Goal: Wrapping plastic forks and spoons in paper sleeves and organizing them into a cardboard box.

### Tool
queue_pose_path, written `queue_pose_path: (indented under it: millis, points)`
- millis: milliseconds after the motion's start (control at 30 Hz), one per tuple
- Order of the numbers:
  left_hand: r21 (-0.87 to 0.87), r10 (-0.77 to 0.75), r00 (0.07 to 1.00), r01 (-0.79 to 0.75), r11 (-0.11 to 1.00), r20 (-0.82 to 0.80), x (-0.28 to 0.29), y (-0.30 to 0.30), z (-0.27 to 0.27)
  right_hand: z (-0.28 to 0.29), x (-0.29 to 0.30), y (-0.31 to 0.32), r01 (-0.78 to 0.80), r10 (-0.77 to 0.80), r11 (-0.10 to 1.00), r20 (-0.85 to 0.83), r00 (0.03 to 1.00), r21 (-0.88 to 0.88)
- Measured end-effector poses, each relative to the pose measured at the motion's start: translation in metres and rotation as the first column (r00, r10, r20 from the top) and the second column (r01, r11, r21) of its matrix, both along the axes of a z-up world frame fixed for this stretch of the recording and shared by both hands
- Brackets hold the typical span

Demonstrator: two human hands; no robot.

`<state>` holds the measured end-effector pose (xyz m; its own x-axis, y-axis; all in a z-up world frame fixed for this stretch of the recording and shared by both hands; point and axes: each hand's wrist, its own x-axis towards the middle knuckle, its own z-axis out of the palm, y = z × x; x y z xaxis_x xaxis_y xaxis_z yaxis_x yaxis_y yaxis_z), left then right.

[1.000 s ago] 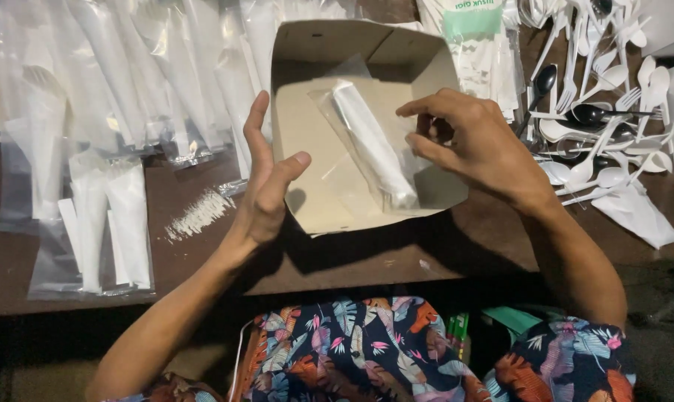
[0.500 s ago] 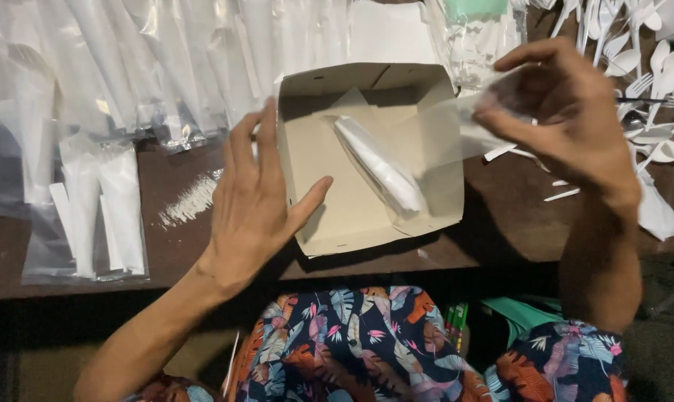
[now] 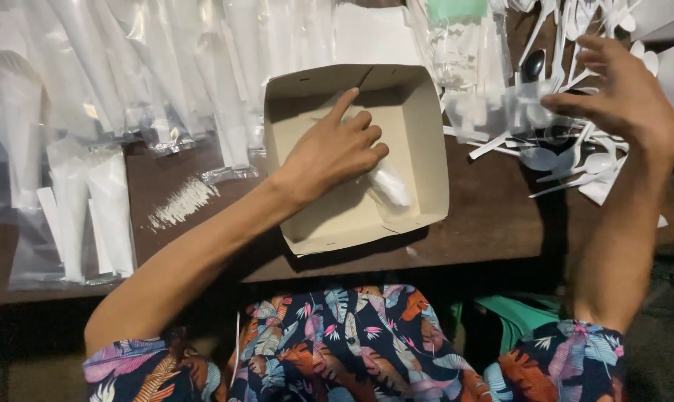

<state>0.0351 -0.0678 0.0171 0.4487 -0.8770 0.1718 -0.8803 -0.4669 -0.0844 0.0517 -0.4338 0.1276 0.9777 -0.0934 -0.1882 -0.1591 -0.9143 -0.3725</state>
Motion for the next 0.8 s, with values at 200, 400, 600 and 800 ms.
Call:
queue_pose_path:
  millis: [200,400,600,800]
  points:
    - [-0.032,0.163,0.972,-0.171,0.985,-0.168,-0.001,0.018,0.021,0.025,-0.042,0.082,-0.459,0.393,0.814,0.245,0.886,0.355]
    - [-0.426,0.024,0.719,-0.439,0.791,-0.694,-0.018,0.04,0.074,0.016,-0.047,0.128,-0.704,0.631,0.595,0.318,0.708,0.388]
    - [-0.273,0.087,0.483,-0.625,0.731,-0.871,-0.033,0.033,0.063,-0.009,-0.035,0.155,-0.364,0.3,0.519,0.234,0.925,0.774]
    - [-0.137,0.04,0.234,-0.69,0.71,-0.971,-0.04,0.033,0.066,-0.022,-0.024,0.167,-0.274,0.198,0.446,0.205,0.959,0.852]
